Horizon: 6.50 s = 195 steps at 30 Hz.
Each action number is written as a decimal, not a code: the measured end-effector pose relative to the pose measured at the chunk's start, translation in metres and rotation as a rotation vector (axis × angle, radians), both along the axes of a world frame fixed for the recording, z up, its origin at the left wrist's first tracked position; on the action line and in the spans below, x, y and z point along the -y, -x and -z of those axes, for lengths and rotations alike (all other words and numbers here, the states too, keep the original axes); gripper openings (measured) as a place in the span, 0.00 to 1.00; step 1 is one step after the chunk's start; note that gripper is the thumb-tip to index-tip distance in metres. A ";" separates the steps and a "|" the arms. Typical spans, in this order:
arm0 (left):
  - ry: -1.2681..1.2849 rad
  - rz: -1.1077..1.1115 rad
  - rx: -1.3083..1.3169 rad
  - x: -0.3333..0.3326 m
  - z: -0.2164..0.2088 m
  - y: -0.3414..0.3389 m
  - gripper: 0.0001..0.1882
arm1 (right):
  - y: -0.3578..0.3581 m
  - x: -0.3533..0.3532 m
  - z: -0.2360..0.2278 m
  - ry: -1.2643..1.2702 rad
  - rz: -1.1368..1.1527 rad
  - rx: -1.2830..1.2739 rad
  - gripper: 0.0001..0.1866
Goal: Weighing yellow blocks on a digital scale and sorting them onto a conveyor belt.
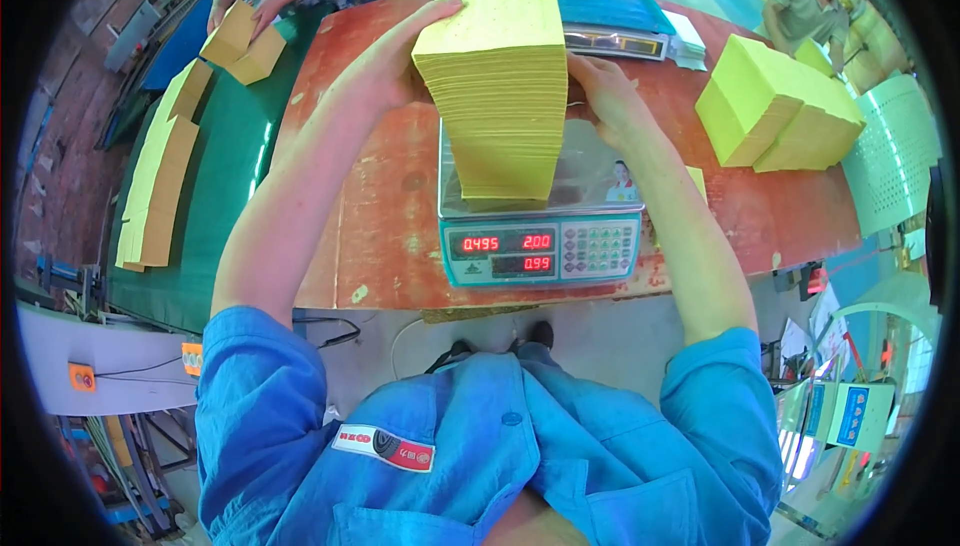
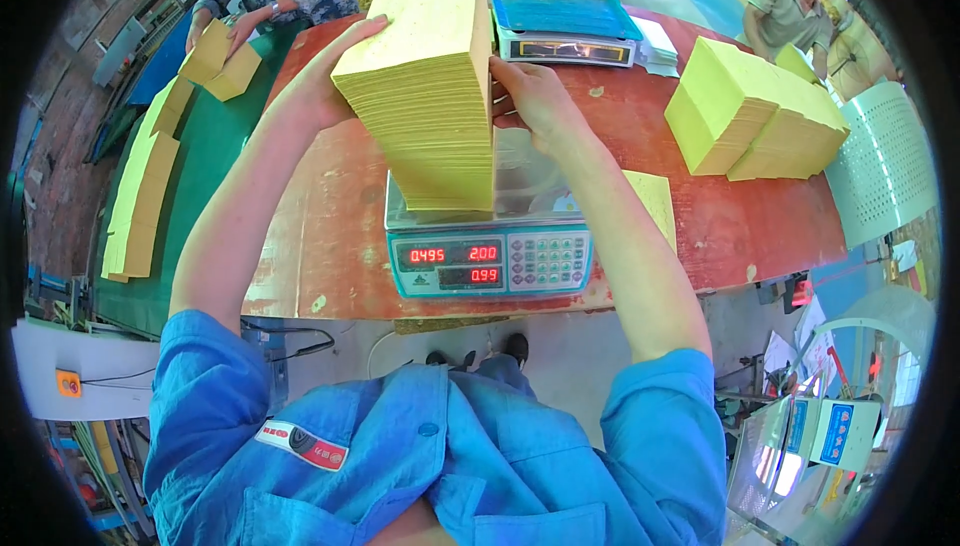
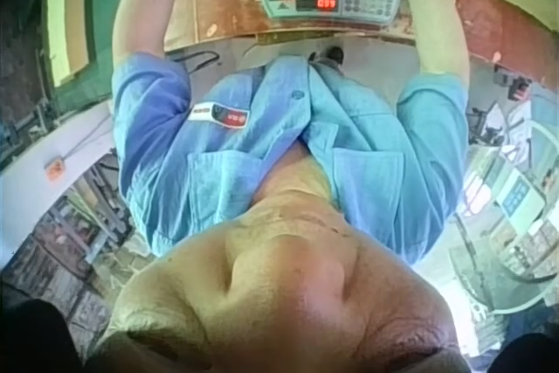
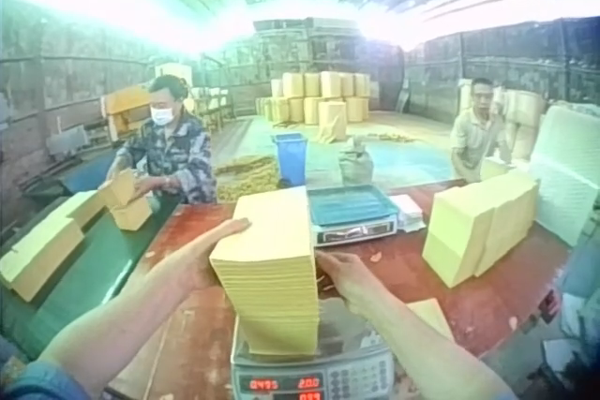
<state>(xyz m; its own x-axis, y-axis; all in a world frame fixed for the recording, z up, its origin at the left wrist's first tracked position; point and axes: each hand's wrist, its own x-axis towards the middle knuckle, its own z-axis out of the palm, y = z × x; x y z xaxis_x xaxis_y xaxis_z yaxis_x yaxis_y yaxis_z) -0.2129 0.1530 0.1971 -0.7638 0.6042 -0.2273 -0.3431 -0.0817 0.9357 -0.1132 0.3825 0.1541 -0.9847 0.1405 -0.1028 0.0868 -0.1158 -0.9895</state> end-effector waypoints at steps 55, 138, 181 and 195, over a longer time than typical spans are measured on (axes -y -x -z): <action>-0.107 -0.957 0.223 0.176 0.225 -0.297 0.20 | -0.236 -0.101 0.147 0.187 0.274 -0.090 0.11; -0.002 -0.251 -0.302 -0.102 0.017 -0.243 0.08 | -0.221 -0.105 -0.012 -0.570 0.096 -0.356 0.07; 0.268 -0.401 -0.703 0.006 -0.015 -0.034 0.16 | -0.012 0.009 -0.064 -0.818 0.302 -0.706 0.07; 0.340 -1.054 -0.091 0.192 0.181 -0.199 0.17 | -0.146 -0.089 0.058 -0.420 0.401 -0.204 0.08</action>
